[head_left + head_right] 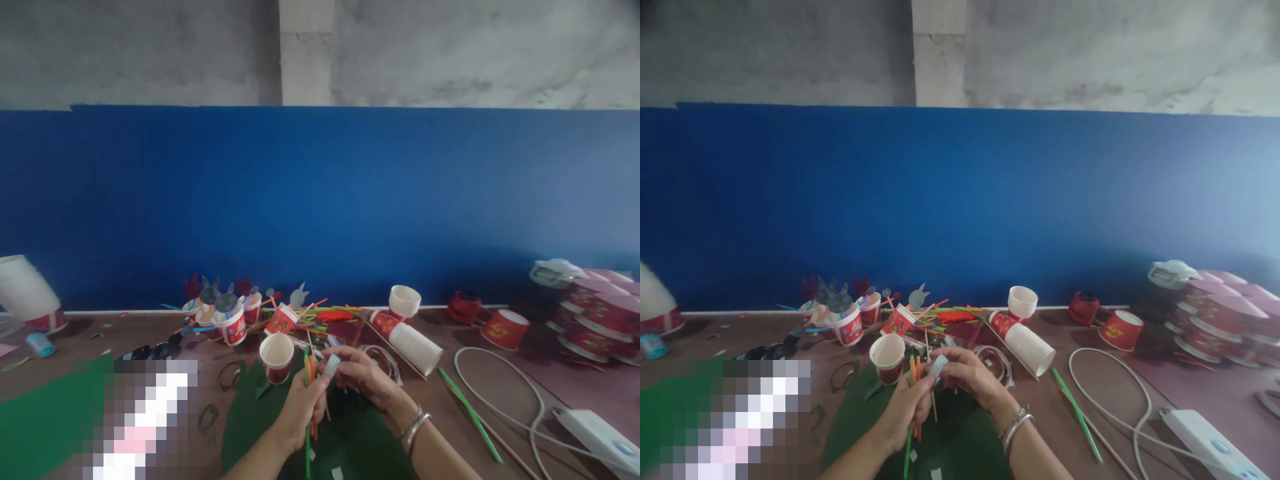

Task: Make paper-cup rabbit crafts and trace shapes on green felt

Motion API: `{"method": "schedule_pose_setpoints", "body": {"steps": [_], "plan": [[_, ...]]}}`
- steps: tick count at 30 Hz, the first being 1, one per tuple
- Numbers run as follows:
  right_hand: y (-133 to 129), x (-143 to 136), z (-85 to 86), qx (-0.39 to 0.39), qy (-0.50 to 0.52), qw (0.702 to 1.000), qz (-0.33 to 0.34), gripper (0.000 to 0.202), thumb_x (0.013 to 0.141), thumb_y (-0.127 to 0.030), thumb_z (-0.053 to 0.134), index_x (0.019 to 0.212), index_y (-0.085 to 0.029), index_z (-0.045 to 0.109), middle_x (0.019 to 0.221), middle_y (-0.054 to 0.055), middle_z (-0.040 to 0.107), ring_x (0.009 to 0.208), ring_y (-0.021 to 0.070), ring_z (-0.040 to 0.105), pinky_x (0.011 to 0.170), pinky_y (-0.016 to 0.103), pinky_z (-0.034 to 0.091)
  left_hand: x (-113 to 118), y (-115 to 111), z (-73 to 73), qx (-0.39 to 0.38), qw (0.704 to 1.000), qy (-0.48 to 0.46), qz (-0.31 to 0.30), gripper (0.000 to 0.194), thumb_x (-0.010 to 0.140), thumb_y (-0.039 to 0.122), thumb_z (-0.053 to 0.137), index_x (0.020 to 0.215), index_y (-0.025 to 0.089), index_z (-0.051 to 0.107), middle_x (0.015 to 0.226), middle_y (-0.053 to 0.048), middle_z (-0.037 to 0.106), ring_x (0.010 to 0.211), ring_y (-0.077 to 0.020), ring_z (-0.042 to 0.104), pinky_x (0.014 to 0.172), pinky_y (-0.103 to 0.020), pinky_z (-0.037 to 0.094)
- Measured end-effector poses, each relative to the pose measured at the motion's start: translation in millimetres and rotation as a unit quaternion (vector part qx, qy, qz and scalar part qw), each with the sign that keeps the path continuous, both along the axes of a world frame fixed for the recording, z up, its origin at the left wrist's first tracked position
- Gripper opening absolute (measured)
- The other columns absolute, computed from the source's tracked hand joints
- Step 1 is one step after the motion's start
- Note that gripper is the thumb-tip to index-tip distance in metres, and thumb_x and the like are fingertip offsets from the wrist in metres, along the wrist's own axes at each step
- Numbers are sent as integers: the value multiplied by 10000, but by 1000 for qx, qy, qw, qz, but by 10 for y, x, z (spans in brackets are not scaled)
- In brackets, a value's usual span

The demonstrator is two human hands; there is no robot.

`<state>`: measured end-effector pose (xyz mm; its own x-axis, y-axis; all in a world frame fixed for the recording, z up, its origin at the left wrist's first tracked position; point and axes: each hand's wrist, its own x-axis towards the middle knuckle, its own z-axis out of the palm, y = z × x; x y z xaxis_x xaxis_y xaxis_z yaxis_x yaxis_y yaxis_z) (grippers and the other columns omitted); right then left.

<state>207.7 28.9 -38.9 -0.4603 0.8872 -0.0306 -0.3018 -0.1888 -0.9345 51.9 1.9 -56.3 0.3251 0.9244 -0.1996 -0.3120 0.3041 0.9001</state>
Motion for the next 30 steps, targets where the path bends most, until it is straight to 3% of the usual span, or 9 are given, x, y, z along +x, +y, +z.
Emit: {"method": "schedule_pose_setpoints", "body": {"steps": [14, 23, 30], "plan": [[10, 4, -27, 29, -28, 999, -15, 346, 649, -270, 774, 962, -163, 675, 811, 40, 689, 664, 130, 575, 582, 226, 398, 12, 11, -3, 1, 1000, 11, 2, 547, 542, 610, 693, 784, 230, 382, 338, 173, 252, 302, -17, 134, 316, -162, 92], [47, 26, -97, 54, -45, 997, -27, 325, 601, -287, 803, 871, -158, 677, 726, -4, 640, 581, 89, 523, 522, 201, 409, 8, 7, -5, -12, 1000, 18, -1, 503, 565, 554, 684, 799, 235, 373, 337, 173, 249, 310, -21, 133, 327, -166, 93], [28, 33, -40, 64, -75, 995, -31, 343, 592, -311, 805, 864, -157, 663, 718, -11, 631, 577, 94, 526, 514, 201, 397, 3, -2, 10, -9, 999, 30, -5, 482, 577, 557, 674, 778, 234, 377, 341, 169, 255, 311, -20, 135, 325, -165, 96]]}}
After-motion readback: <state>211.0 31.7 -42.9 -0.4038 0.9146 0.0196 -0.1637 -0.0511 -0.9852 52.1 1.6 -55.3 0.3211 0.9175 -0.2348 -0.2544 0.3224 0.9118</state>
